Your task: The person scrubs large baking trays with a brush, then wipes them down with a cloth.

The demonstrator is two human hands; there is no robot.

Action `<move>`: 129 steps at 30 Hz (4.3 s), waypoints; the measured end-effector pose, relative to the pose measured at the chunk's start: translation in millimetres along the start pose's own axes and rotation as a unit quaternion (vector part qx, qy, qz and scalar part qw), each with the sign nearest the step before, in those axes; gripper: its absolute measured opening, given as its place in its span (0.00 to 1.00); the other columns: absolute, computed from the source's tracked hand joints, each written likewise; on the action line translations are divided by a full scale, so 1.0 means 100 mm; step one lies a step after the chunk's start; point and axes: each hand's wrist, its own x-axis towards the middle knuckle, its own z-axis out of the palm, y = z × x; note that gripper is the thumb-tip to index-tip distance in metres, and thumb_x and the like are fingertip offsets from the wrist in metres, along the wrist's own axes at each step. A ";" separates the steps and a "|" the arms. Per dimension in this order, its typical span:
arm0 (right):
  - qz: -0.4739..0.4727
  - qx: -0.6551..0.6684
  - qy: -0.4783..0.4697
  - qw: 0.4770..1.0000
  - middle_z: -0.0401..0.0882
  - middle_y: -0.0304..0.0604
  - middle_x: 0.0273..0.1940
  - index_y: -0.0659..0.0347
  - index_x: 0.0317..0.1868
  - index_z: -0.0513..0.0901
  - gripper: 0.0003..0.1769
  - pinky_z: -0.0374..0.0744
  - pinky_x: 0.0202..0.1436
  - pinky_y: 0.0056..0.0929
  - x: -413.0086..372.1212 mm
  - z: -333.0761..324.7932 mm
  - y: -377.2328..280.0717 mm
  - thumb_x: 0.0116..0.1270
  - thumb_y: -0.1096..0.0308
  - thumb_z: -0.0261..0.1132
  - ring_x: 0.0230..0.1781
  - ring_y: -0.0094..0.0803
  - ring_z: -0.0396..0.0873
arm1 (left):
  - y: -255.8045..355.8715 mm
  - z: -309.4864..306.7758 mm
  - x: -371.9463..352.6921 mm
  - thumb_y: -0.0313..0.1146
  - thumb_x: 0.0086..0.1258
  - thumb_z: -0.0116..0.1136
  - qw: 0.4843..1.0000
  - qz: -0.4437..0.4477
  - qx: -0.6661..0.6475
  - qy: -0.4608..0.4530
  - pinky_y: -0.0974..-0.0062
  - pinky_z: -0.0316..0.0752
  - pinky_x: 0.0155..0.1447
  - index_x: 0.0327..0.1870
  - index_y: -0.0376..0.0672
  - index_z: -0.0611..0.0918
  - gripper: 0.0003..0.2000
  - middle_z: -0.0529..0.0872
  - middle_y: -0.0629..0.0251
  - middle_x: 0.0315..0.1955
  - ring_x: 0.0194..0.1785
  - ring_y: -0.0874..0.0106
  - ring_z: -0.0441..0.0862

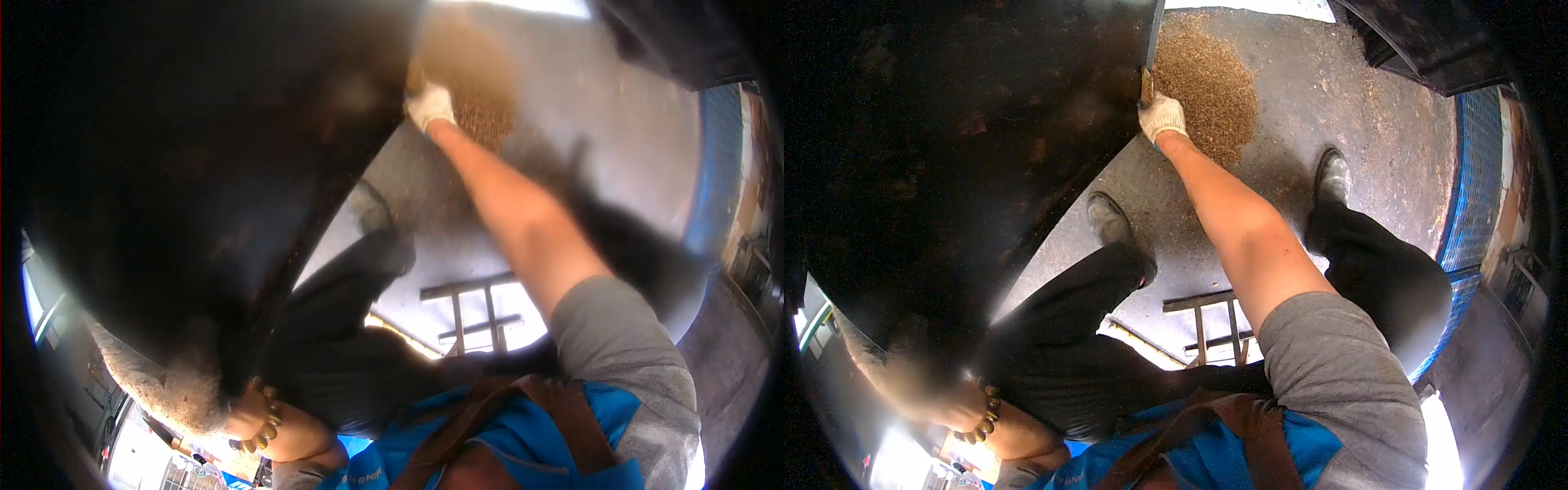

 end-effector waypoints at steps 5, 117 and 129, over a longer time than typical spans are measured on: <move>0.070 0.039 0.060 0.995 0.86 0.61 0.48 0.63 0.52 0.85 0.18 0.82 0.59 0.47 0.02 -0.29 -0.24 0.66 0.61 0.66 0.52 0.58 0.83 | 0.02 0.09 0.04 0.21 0.58 0.62 1.000 -0.002 -0.005 -0.005 0.65 0.74 0.70 0.65 0.36 0.78 0.29 0.85 0.50 0.58 0.60 0.56 0.83; -0.552 -0.155 0.067 0.817 0.86 0.62 0.48 0.69 0.54 0.80 0.14 0.81 0.56 0.46 -1.79 -3.03 -2.27 0.71 0.73 0.64 0.51 0.58 0.84 | -0.23 -0.60 -0.89 0.41 0.65 0.68 0.920 0.181 -0.259 0.232 0.60 0.82 0.39 0.41 0.48 0.88 0.09 0.89 0.58 0.29 0.33 0.56 0.88; -0.461 -0.248 0.285 0.803 0.83 0.56 0.42 0.61 0.44 0.82 0.14 0.80 0.51 0.48 -1.59 -4.82 -1.23 0.64 0.62 0.72 0.47 0.56 0.81 | -0.47 -0.69 -0.44 0.29 0.70 0.66 0.835 0.067 -0.396 0.377 0.68 0.82 0.51 0.47 0.35 0.87 0.09 0.91 0.54 0.42 0.44 0.66 0.87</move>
